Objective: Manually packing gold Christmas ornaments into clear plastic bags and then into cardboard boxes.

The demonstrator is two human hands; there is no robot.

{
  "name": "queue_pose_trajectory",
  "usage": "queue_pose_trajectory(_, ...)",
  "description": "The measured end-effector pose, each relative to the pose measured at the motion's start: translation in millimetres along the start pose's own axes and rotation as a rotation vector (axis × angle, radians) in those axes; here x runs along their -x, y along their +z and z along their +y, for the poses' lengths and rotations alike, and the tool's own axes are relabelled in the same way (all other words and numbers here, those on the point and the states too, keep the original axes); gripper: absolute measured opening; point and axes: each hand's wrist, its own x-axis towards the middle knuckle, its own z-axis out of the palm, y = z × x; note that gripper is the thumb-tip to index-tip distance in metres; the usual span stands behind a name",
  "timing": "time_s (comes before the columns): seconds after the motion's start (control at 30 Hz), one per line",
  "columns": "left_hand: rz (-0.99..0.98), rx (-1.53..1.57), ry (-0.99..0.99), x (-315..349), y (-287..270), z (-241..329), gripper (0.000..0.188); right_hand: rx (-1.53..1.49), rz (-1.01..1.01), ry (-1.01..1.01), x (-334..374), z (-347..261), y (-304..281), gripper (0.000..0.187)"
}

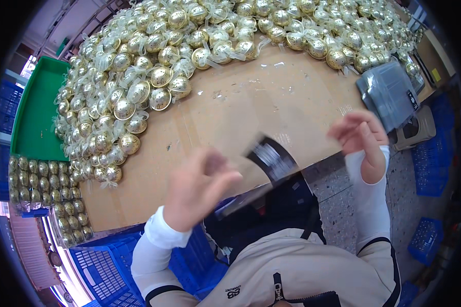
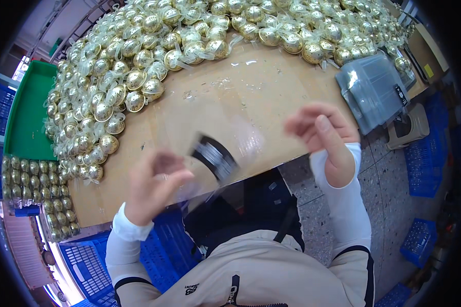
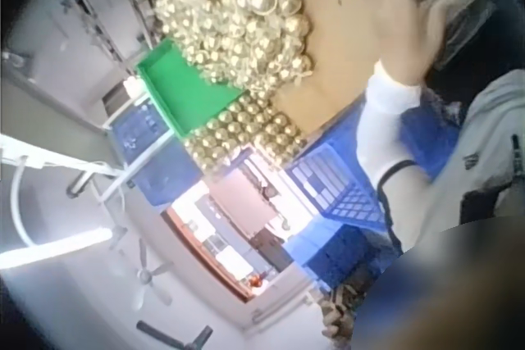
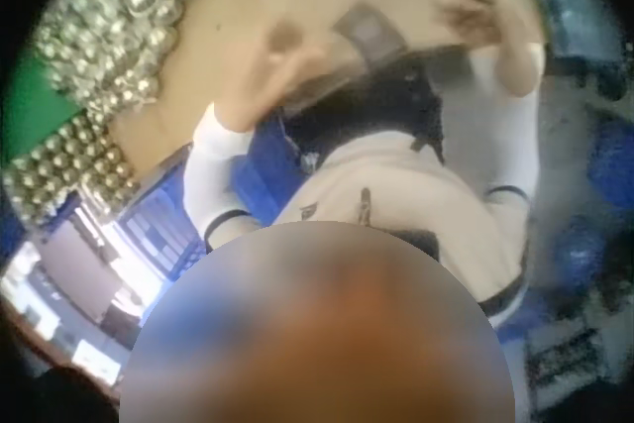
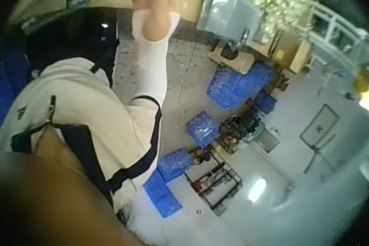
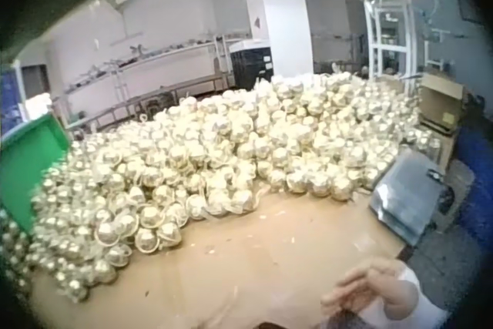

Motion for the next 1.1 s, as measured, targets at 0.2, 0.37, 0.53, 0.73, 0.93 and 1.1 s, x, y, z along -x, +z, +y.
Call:
queue_pose_trajectory(0.2,0.208,0.713,-0.315,-41,41,-16,0.035,0.312,0.071,0.029,-30,39,82,0.107)
queue_pose_trajectory(0.37,0.058,0.651,-0.547,-42,55,-41,0.049,0.945,0.067,0.026,-68,79,33,0.085)
queue_pose_trajectory(0.53,0.194,-0.615,0.050,-33,67,-68,0.054,1.752,-0.015,-0.266,-66,88,38,0.059)
queue_pose_trajectory(0.73,-0.052,-0.591,0.115,-52,67,-55,0.061,1.849,-0.263,-0.047,-65,96,34,0.071)
queue_pose_trajectory(0.93,-0.014,-0.706,0.130,-49,79,-64,0.075,1.884,-0.249,-0.154,-55,112,22,0.079)
queue_pose_trajectory(1.1,0.018,-0.654,0.120,-48,78,-60,0.075,1.879,-0.194,-0.160,-51,112,25,0.080)
